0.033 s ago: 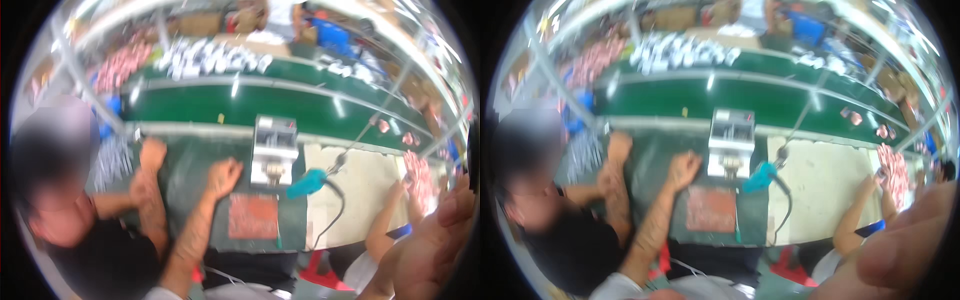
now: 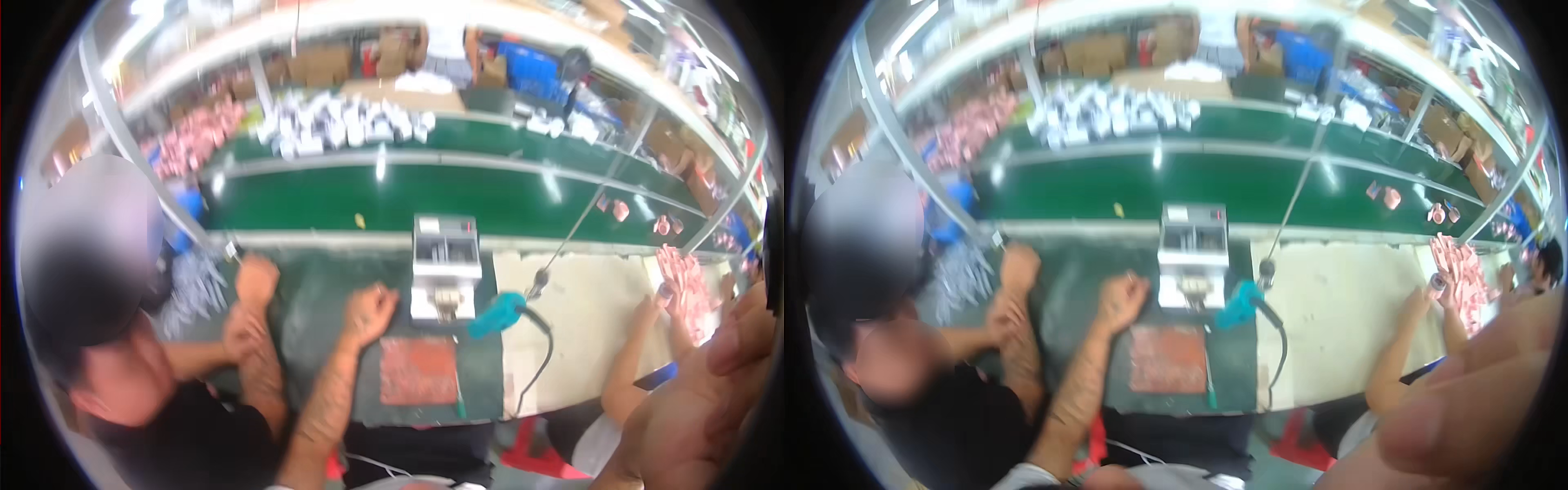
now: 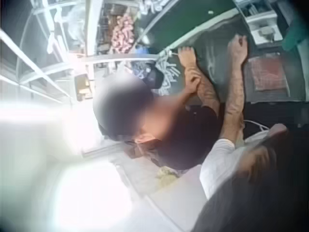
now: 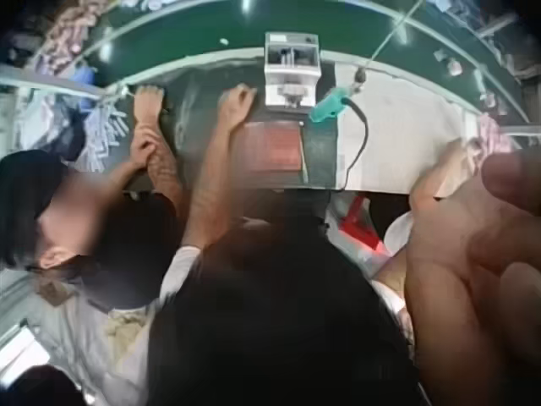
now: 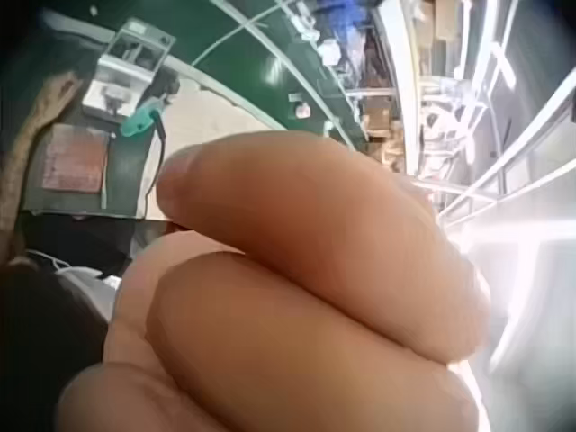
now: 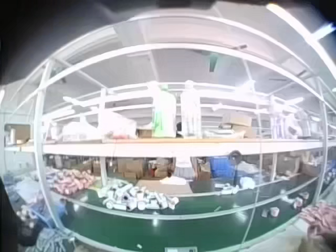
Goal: Assemble small pink plastic handheld fans using an electric screwdriver on an assembly line.
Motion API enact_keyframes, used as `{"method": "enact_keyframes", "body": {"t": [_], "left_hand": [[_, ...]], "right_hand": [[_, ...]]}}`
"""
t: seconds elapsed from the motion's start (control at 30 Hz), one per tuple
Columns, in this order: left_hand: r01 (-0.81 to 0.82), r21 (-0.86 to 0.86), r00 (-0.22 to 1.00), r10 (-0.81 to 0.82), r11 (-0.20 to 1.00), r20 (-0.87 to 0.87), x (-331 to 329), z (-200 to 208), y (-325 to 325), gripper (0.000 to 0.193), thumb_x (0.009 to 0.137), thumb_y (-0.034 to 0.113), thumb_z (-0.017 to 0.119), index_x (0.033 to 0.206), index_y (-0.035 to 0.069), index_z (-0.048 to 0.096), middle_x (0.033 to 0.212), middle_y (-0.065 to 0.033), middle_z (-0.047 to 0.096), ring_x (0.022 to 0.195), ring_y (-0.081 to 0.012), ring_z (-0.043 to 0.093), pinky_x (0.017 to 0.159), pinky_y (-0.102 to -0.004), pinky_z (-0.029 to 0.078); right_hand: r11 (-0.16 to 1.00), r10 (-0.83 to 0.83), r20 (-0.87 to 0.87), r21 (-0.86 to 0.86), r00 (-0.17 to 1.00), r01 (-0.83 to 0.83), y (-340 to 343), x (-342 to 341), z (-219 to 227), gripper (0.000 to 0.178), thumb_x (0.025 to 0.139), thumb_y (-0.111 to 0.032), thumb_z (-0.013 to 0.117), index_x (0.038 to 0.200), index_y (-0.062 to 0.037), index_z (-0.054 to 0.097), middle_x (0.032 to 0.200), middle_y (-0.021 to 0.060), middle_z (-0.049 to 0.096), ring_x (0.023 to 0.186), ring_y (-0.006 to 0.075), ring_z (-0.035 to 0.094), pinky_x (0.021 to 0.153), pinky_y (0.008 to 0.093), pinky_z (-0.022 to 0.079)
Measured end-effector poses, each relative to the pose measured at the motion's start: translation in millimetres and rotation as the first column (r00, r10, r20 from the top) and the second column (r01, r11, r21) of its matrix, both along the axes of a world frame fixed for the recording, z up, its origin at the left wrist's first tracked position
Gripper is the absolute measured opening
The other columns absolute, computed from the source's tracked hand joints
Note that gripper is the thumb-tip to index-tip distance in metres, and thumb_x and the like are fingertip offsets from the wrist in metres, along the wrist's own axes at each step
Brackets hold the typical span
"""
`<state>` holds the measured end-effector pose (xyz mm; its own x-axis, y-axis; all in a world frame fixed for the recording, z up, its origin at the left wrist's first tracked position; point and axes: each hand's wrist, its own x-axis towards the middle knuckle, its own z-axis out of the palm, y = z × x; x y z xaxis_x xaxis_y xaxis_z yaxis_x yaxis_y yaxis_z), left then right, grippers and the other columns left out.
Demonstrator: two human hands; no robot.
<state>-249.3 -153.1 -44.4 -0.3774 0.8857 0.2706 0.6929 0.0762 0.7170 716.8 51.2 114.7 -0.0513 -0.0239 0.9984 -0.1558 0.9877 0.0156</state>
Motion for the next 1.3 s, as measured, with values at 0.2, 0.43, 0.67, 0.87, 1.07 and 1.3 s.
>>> {"method": "enact_keyframes", "body": {"t": [0.2, 0.43, 0.67, 0.87, 1.07, 1.3], "left_hand": [[0.048, 0.12, 0.998, -0.053, 0.992, 0.037, 49, 5, 18, 0.031, 0.1, 0.036, 0.063, 0.09, 0.008, 0.07, 0.086, -0.0208, 0.07, 0.081, -0.0439, 0.068, 0.07, -0.0498, 0.054], [-0.15, 0.035, 0.977, 0.154, 0.988, -0.148, -25, 40, -56, 0.027, 0.097, 0.026, 0.067, 0.082, 0.004, 0.069, 0.079, -0.0207, 0.071, 0.075, -0.0401, 0.071, 0.068, -0.0467, 0.055], [-0.112, 0.024, 0.994, 0.111, 0.993, 0.019, -3, 8, -3, 0.025, 0.095, 0.029, 0.073, 0.085, 0.006, 0.069, 0.072, -0.0122, 0.069, 0.069, -0.0313, 0.069, 0.066, -0.0403, 0.054], [-0.139, -0.033, 0.99, 0.138, 0.99, -0.016, 0, 16, -17, 0.027, 0.096, 0.031, 0.071, 0.085, 0.006, 0.068, 0.074, -0.0138, 0.07, 0.07, -0.0349, 0.069, 0.067, -0.0431, 0.053], [-0.075, 0.026, 0.997, 0.075, 0.997, 0.015, 10, 7, 0, 0.027, 0.096, 0.032, 0.071, 0.086, 0.006, 0.069, 0.076, -0.0153, 0.072, 0.075, -0.0363, 0.071, 0.069, -0.0444, 0.054], [-0.156, -0.055, 0.987, 0.158, 0.986, 0.025, -15, 4, -21, 0.029, 0.095, 0.036, 0.071, 0.087, 0.009, 0.073, 0.077, -0.0108, 0.073, 0.075, -0.0322, 0.072, 0.07, -0.0419, 0.055]], "right_hand": [[0.959, 0.282, -0.296, 0.102, 0.913, -0.263, 164, -102, -135, 0.043, 0.097, -0.045, 0.071, 0.108, -0.0069, 0.055, 0.086, 0.0069, 0.053, 0.082, 0.0267, 0.054, 0.088, 0.0564, 0.046], [0.953, 0.152, 0.065, 0.257, 0.986, -0.164, -85, -450, 134, 0.042, 0.098, -0.044, 0.071, 0.106, -0.0058, 0.055, 0.086, 0.0081, 0.054, 0.079, 0.0267, 0.054, 0.086, 0.055, 0.047], [0.998, 0.051, 0.129, -0.034, 0.99, -0.047, -172, -505, 87, 0.041, 0.099, -0.043, 0.07, 0.104, -0.0047, 0.056, 0.085, 0.0093, 0.055, 0.076, 0.0266, 0.054, 0.085, 0.0536, 0.048], [0.977, 0.135, 0.119, -0.183, 0.984, -0.112, -132, -439, 68, 0.04, 0.1, -0.042, 0.069, 0.103, -0.0038, 0.056, 0.085, 0.0103, 0.056, 0.074, 0.0265, 0.054, 0.084, 0.0524, 0.048], [0.937, 0.173, 0.166, -0.331, 0.971, -0.111, -168, -395, 63, 0.04, 0.1, -0.041, 0.069, 0.101, -0.0029, 0.056, 0.084, 0.0113, 0.056, 0.071, 0.0265, 0.053, 0.083, 0.0512, 0.049], [0.861, 0.233, 0.158, -0.491, 0.96, -0.128, -207, -632, 74, 0.039, 0.101, -0.039, 0.068, 0.1, -0.0018, 0.057, 0.083, 0.0125, 0.057, 0.068, 0.0264, 0.053, 0.081, 0.0498, 0.05]]}}
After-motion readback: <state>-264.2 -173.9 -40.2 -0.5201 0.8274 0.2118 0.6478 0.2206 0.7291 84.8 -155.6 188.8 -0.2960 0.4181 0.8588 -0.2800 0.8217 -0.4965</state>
